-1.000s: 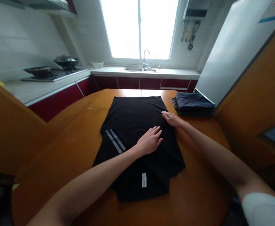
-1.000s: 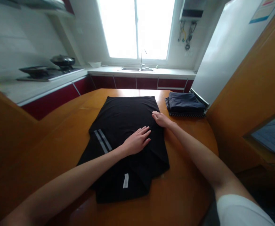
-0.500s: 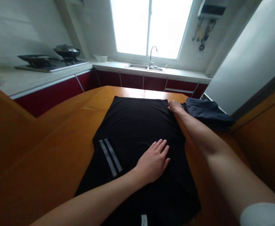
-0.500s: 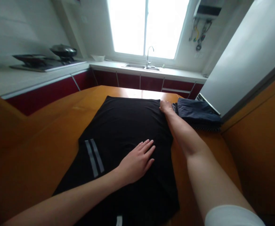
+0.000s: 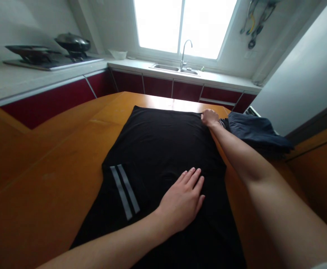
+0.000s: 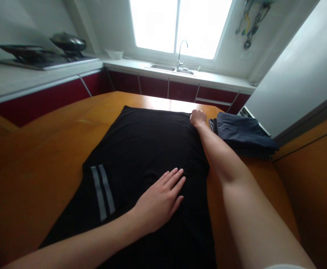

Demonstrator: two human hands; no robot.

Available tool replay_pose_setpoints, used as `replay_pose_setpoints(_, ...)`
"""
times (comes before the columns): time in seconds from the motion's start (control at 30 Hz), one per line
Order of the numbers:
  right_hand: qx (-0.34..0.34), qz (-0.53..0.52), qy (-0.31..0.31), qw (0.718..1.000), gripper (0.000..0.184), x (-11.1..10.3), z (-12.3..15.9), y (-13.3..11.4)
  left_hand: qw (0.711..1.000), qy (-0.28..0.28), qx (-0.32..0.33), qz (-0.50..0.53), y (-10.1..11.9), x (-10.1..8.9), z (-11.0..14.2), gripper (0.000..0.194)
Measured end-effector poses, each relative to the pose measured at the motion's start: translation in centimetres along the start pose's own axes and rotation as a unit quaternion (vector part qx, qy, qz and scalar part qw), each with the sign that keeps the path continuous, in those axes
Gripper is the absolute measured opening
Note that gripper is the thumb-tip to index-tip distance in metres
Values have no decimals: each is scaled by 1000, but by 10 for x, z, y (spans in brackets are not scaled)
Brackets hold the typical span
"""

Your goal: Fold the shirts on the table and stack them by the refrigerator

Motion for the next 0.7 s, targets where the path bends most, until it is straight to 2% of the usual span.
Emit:
replay_pose_setpoints(0.13, -45, -75, -50, 995, 60, 25, 13, -19, 1000, 2, 5, -7, 1, -1, 0, 50)
replay_pose_setpoints(0.3, 34, -83, -95, 991, 73, 46, 6, 14, 1000, -7, 4, -16, 1, -1, 0, 50)
replay_pose_setpoints(0.4, 71, -87, -97, 989, 73, 45, -3, 31, 1000, -8, 5, -17, 2, -3, 0, 50)
replay_pose_setpoints(0.47, 98, -101, -62, 988, 71, 35, -6, 32, 1000, -6, 6, -17, 2, -3, 0, 51)
replay_pose_setpoints(0.53, 114, -122, 2, 986, 68, 17, -1, 23, 1000, -4, 6, -17, 2, -3, 0, 51)
replay_pose_setpoints(0.6, 94, -147, 39, 984, 66, 2, 13, 0, 1000, -5, 9, -16, 2, -2, 0, 51)
replay_pose_setpoints(0.7, -13, -179, -6, 984, 68, -3, 52, -50, 1000, -6, 13, -17, 1, 0, 0, 51)
Point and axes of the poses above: each hand's wrist, its own z-axis away from the middle knuckle, its own x-axis out of the palm, y = z × x, the point moved 9 cm from there along -z, towards the middle knuckle, and after that the axes turned 13 degrees about y, right-handed, at the moved point
